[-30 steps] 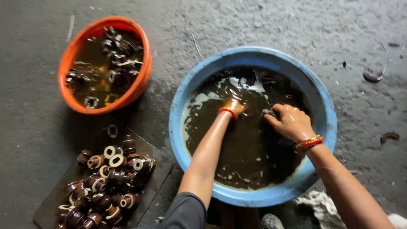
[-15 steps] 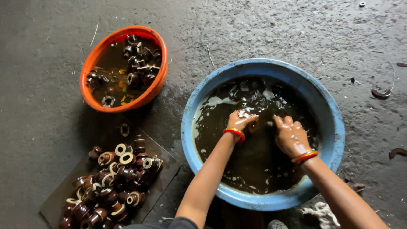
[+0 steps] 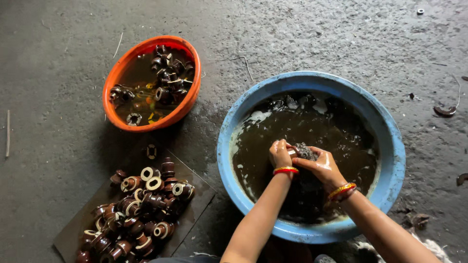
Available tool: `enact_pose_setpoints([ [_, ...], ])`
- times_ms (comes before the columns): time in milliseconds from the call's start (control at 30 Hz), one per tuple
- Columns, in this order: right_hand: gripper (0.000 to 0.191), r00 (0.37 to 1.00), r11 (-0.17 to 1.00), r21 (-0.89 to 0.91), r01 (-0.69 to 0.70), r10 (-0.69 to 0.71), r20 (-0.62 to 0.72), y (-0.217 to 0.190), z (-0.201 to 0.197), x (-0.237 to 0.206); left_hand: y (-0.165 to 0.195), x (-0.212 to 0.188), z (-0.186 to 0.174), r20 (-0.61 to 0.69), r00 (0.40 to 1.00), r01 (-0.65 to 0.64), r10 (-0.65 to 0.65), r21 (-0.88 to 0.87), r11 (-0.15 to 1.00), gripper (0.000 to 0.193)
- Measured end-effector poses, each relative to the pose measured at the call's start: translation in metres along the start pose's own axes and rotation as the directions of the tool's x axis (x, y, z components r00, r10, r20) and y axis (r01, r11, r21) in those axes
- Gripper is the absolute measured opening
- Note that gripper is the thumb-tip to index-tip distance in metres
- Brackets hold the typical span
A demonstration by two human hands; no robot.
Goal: The person sits on the floor and repeatedly picks up small brown wooden parts from a pile, scrubs them with a cloth in a blue basin of soapy water, and places them back on the pile. The person handles the items one at a time, scrubbing both the exterior and interior surfaces.
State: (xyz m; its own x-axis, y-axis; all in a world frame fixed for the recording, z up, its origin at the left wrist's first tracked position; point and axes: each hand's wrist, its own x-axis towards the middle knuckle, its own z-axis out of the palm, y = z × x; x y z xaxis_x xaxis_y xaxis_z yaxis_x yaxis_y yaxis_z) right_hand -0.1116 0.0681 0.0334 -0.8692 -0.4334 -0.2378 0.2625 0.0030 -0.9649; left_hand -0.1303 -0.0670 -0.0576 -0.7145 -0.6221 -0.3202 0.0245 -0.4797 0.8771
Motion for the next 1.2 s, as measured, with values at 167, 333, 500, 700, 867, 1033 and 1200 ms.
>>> enact_pose_setpoints([
  [167, 0.038, 0.99, 0.995, 0.104, 0.009, -0.024, 0.139, -0.008, 0.011, -0.005, -0.009, 0.015, -0.012, -0.004, 0.996, -0.084, 0.084, -0.011, 0.996, 0.044],
  [333, 0.039, 0.932, 0.711, -0.63, 0.313, -0.358, 0.059, 0.011, 0.017, -0.019, 0.007, 0.034, -0.024, 0.38, 0.693, 0.622, -0.612, 0.113, 0.775, 0.035],
  [500, 0.03, 0.959, 0.957, -0.068, 0.281, -0.282, -0.002, 0.024, 0.011, 0.003, 0.01, 0.004, -0.01, 0.427, 0.9, 0.213, -0.085, -0.262, 0.941, 0.025],
  [700, 0.042, 0.685, 0.296, -0.727, 0.62, -0.657, 0.316, 0.008, -0.003, 0.003, -0.012, 0.015, -0.02, 0.513, 0.853, -0.073, 0.1, -0.073, 0.995, 0.049],
  [867, 0.052, 0.572, -0.025, -0.678, 0.735, -0.516, 0.638, -0.04, -0.035, -0.001, -0.006, 0.03, -0.044, 0.578, 0.782, 0.409, -0.232, -0.197, 0.891, 0.061],
  [1033, 0.051, 0.769, 0.328, -0.838, 0.435, -0.619, 0.157, -0.05, -0.03, 0.005, 0.044, 0.023, -0.055, 0.563, 0.748, 0.622, -0.352, -0.411, 0.666, 0.044],
  [1200, 0.064, 0.888, 0.261, -0.946, 0.194, -0.457, 0.055, -0.014, -0.03, 0.028, 0.044, 0.028, -0.054, 0.565, 0.802, 0.432, -0.196, -0.322, 0.842, 0.036],
])
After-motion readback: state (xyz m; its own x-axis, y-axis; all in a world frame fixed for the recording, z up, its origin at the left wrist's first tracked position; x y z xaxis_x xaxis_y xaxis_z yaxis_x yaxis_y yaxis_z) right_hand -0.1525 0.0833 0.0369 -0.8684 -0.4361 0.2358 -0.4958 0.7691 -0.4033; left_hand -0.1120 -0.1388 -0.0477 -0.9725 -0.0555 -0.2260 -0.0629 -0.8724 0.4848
